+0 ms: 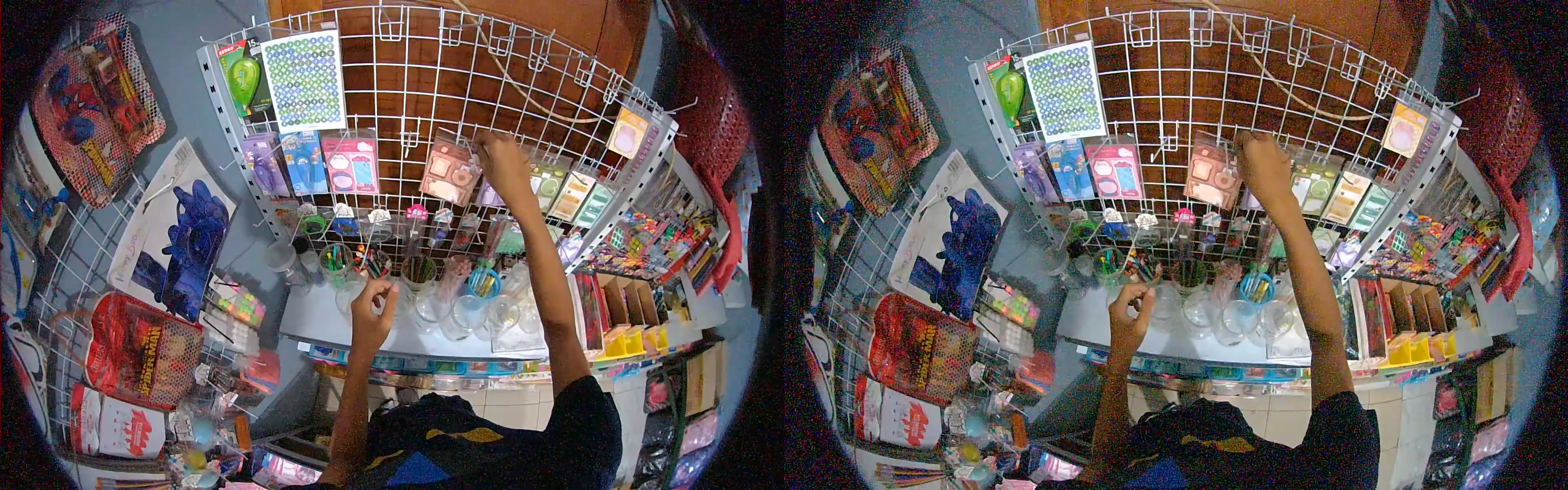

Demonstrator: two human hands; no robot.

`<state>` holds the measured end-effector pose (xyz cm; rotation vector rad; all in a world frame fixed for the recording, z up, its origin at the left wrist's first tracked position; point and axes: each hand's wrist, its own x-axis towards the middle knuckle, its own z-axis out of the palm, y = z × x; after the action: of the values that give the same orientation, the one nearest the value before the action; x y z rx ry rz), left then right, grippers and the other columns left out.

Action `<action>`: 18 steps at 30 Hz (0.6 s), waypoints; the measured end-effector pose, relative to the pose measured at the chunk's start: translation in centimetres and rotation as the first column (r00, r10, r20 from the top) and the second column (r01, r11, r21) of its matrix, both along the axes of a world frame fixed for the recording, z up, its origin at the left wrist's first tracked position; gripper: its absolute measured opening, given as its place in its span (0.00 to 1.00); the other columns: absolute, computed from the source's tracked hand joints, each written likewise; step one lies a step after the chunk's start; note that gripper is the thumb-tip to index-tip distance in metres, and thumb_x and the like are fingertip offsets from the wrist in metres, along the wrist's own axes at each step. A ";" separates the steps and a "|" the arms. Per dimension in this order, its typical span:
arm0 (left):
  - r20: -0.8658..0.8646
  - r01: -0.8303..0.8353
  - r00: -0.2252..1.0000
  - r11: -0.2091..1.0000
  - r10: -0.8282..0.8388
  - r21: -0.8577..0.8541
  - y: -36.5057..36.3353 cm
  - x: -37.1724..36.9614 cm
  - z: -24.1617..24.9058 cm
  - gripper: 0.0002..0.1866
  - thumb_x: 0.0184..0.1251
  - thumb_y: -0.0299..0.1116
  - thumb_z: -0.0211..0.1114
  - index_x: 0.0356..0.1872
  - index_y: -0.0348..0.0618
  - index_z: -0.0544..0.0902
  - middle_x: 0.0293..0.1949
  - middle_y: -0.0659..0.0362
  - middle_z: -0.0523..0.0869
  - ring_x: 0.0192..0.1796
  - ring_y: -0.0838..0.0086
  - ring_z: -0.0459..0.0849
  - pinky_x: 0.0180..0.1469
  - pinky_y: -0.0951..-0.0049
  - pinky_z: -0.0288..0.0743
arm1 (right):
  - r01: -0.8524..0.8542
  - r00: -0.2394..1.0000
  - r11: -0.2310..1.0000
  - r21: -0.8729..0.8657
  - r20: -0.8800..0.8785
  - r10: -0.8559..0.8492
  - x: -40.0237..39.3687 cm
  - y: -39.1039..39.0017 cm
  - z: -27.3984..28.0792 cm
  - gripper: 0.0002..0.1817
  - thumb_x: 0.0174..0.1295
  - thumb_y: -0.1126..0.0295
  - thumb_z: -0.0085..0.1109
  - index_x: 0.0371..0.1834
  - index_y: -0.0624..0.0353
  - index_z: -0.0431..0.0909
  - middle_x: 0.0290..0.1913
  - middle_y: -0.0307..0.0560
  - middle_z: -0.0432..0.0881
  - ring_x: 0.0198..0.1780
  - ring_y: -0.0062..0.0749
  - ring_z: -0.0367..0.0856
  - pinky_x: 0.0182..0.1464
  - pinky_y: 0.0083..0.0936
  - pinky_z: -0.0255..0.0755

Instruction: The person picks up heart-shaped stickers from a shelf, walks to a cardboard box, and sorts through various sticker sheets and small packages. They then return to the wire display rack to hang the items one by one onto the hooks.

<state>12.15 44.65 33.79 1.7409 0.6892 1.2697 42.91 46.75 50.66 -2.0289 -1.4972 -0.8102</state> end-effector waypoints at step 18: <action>-0.111 0.088 0.990 0.996 -0.089 -0.021 -0.3 0.6 -0.3 0.07 0.68 0.32 0.64 0.37 0.38 0.79 0.31 0.56 0.84 0.34 0.72 0.80 0.37 0.72 0.71 | -0.207 0.961 0.970 0.129 -0.160 0.226 -0.3 -0.3 0.3 0.12 0.58 0.74 0.62 0.46 0.55 0.80 0.42 0.48 0.87 0.47 0.47 0.84 0.57 0.37 0.71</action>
<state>12.71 44.37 33.51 1.8201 0.6763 1.1105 42.57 46.46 50.96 -1.7679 -1.5071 -0.5981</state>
